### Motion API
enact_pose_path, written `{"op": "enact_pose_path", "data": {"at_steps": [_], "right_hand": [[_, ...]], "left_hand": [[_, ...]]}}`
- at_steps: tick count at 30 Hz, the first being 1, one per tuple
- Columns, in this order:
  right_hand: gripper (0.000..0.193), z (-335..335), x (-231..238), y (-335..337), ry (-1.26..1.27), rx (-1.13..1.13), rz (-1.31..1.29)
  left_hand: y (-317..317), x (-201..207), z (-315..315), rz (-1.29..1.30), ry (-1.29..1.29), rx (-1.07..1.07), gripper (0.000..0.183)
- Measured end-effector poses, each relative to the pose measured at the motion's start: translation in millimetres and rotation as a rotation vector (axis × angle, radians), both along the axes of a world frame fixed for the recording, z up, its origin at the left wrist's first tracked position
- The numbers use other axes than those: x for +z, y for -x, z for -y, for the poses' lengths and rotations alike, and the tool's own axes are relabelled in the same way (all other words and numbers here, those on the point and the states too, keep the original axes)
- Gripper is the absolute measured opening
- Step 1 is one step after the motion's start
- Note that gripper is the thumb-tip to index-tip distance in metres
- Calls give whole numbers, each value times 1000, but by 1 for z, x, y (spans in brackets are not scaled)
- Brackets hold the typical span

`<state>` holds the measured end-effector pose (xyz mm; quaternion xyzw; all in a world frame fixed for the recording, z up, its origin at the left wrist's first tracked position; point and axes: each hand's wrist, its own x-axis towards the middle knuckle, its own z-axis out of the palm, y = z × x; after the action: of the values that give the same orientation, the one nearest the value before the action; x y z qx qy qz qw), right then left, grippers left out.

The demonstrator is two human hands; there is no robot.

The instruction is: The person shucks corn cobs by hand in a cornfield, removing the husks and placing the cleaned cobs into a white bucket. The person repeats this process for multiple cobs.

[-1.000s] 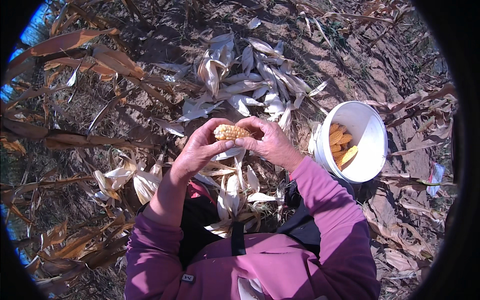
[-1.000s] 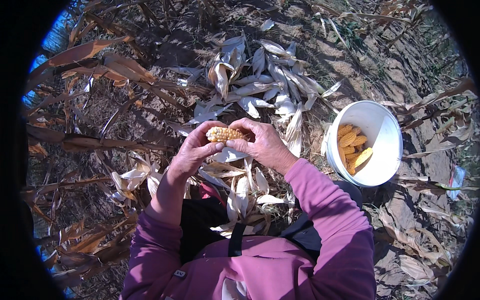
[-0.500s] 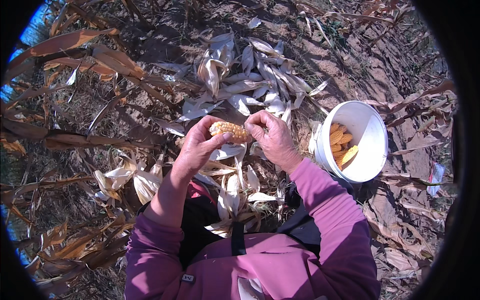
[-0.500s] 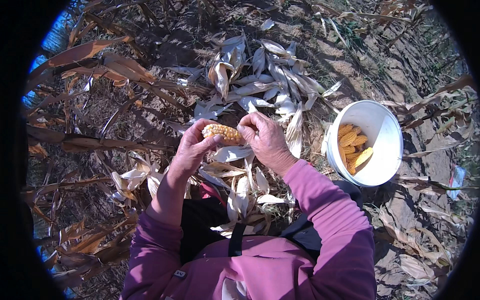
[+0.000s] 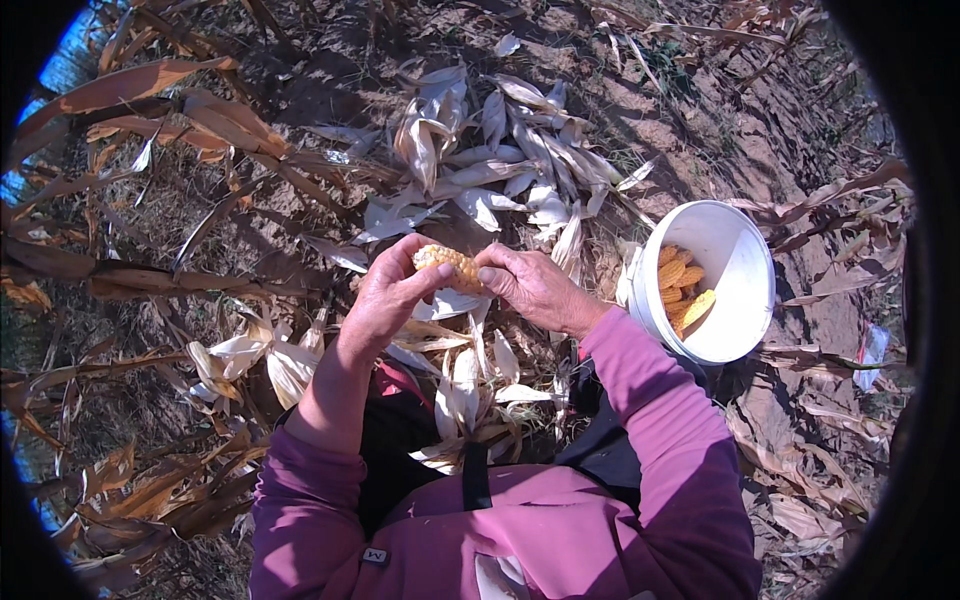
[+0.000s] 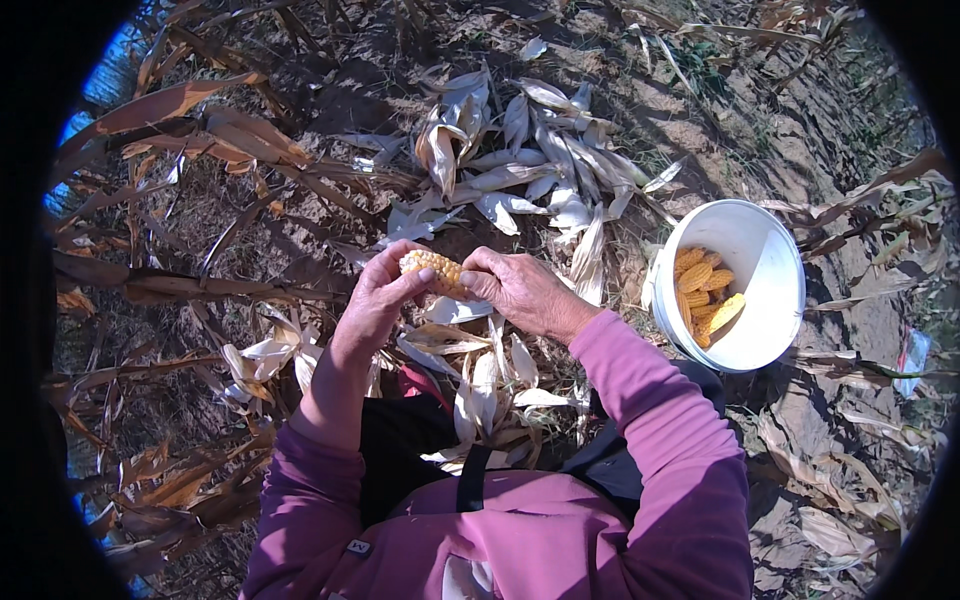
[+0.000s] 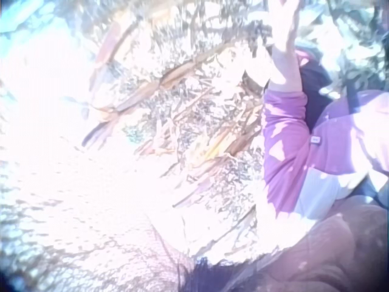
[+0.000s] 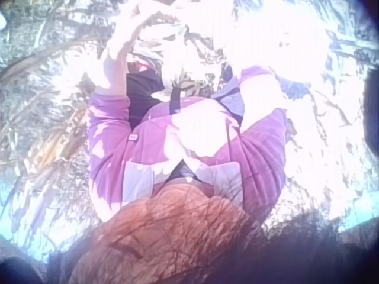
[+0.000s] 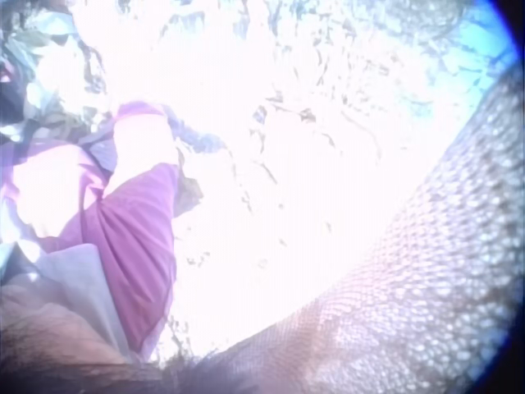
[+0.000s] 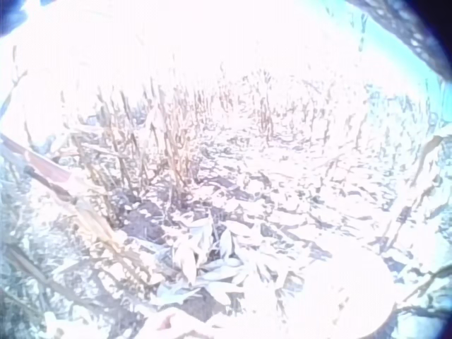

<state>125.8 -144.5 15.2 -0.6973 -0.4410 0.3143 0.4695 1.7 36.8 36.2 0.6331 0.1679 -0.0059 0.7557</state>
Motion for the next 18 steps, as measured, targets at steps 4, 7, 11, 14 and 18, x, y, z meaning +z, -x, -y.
{"op": "enact_pose_path", "data": {"at_steps": [4, 7, 11, 14, 18], "right_hand": [[42, -1, -2, 2, -22, -30, -24], [37, 0, 3, 2, 7, -66, 3], [31, 1, -1, -5, -1, -221, 251], [25, 4, -3, -15, 25, -330, 232], [24, 9, -13, -15, -23, -309, 140]], "left_hand": [[1, 5, 1, -35, 46, 24, 23], [3, -1, -4, -57, 77, 16, 28], [3, -1, -5, -52, 111, 14, 28], [4, -2, -8, -30, 131, 0, 26], [2, -5, -10, 4, 169, -38, 26]]}}
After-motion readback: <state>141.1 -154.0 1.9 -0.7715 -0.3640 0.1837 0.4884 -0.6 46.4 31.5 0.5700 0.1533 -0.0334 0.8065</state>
